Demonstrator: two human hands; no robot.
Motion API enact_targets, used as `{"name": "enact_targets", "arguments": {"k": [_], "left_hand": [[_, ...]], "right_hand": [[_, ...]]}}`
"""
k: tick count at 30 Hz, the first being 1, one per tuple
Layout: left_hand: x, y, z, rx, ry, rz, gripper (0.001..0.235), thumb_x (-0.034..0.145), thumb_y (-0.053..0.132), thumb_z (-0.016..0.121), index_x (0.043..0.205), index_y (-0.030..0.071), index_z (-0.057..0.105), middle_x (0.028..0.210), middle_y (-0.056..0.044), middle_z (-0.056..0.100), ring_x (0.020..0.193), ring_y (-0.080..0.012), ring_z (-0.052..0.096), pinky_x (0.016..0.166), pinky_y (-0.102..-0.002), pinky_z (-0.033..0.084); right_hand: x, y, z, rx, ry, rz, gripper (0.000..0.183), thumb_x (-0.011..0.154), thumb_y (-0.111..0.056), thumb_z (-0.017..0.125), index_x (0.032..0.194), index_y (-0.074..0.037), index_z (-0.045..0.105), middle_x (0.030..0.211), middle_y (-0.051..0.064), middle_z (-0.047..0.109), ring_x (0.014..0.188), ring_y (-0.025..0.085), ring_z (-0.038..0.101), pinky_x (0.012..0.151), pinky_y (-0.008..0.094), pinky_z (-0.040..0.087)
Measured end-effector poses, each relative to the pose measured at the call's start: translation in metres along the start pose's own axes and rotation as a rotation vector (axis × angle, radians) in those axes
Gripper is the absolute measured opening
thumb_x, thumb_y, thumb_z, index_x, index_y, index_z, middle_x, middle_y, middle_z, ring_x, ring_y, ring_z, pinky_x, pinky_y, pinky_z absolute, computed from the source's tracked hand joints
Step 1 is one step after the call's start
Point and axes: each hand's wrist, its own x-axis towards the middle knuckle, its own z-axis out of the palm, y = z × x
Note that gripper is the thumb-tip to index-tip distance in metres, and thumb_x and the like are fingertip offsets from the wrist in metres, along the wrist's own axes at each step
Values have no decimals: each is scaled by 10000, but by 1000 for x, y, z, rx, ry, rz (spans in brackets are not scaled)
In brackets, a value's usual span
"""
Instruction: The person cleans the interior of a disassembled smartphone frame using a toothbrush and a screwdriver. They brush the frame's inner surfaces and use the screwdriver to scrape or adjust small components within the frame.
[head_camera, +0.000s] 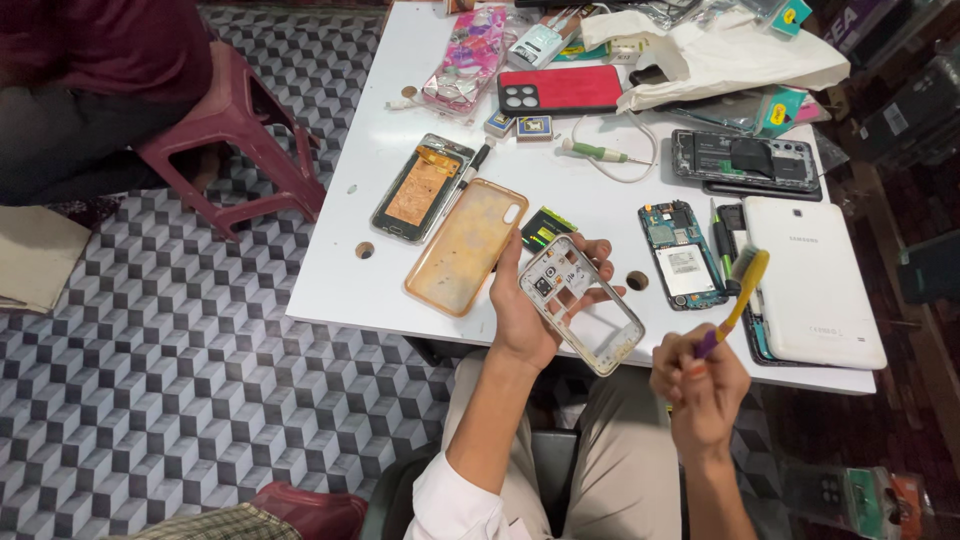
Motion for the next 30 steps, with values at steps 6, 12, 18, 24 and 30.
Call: {"name": "enact_targets", "arguments": {"k": [6, 12, 18, 24, 30], "left_hand": [[-2, 4, 7, -50, 8, 33, 769, 1029, 722, 286, 1100, 21, 592, 1046, -185, 649, 973, -310, 646, 927, -544, 570], [-1, 5, 11, -5, -40, 10, 848, 1015, 779, 237, 1087, 14, 596, 921, -145, 609, 903, -299, 638, 862, -525, 583], [2, 0, 3, 24, -49, -18, 775, 1010, 762, 297, 1124, 39, 552, 924, -118, 571, 892, -258, 610, 832, -474, 589], [3, -6, -4, 70, -114, -17, 453, 1079, 546, 500, 1198, 109, 508, 976, -63, 524, 915, -205, 588, 833, -458, 603], [7, -6, 9, 332, 97, -38, 417, 991, 544, 486, 1172, 168, 488, 992, -65, 555, 795, -192, 638, 629, -459, 659]], "right_hand": [[55, -47, 33, -603, 177, 95, 269, 1039, -138, 537, 1276, -14, 514, 873, 55, 546, 633, 96, 460, 525, 252, 358], [76, -54, 72, -1155, -62, -163, 451, 939, 77, 543, 1382, 7, 586, 1214, 222, 576, 963, 291, 682, 770, 361, 552], [80, -36, 69, -1095, -91, -192, 318, 929, 90, 616, 1238, 27, 659, 1324, 210, 589, 1087, 321, 678, 819, 368, 564], [74, -40, 58, -1165, -57, -344, 302, 921, 88, 679, 1214, 18, 688, 1330, 185, 671, 1117, 325, 694, 899, 373, 565], [71, -86, 18, -1297, 192, -323, 299, 985, 95, 703, 1274, 15, 706, 1217, 185, 720, 1029, 268, 728, 822, 311, 608]]}}
